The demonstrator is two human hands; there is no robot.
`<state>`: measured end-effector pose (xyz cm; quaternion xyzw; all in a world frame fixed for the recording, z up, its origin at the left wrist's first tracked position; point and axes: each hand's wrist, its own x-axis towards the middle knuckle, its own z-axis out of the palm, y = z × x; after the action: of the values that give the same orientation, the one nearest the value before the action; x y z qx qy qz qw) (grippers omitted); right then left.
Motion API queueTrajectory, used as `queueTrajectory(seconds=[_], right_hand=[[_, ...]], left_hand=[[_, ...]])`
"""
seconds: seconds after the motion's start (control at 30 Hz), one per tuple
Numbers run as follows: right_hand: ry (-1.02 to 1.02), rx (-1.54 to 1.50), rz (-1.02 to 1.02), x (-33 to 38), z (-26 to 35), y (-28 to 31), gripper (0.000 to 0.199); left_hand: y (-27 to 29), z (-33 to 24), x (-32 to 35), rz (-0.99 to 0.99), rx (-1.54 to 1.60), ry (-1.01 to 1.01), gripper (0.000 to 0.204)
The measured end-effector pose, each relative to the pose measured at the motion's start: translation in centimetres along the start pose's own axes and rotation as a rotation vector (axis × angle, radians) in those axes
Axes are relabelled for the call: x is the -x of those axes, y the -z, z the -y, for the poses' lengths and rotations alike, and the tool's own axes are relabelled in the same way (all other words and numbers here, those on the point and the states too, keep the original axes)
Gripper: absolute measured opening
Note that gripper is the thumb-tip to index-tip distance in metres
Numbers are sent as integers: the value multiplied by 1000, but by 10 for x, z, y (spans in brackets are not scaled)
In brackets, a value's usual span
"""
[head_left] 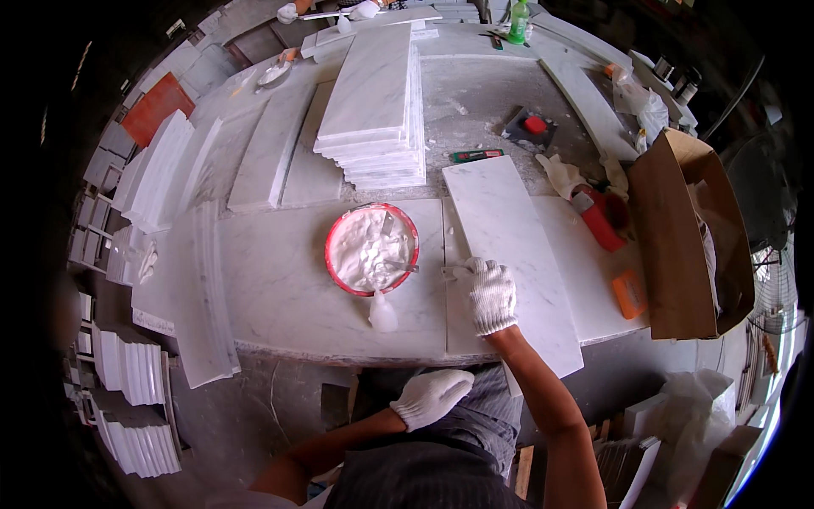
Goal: The person applies a white paste to the edges of rectangular plaster panels using a small metal spatula, then smooths the edges with a sanding block. The person repeats this process on multiple panels, stacking finished pieces on the table.
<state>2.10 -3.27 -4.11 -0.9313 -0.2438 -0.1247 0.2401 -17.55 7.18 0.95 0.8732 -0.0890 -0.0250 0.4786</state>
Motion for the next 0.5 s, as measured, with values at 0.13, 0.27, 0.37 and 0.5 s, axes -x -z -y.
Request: queueTrajectory(seconds=[0.13, 0.27, 0.37, 0.5], right_hand=[[91, 57, 23, -5, 0, 9, 13], [139, -61, 0, -19, 3, 26, 12], [59, -213, -104, -34, 11, 48, 11], [-8, -312, -331, -75, -6, 52, 9]], left_hand=[[9, -8, -23, -15, -34, -85, 17], [9, -6, -45, -118, -142, -170, 18], [3, 5, -58, -203, -231, -233, 23], [4, 7, -99, -180, -405, -345, 35]])
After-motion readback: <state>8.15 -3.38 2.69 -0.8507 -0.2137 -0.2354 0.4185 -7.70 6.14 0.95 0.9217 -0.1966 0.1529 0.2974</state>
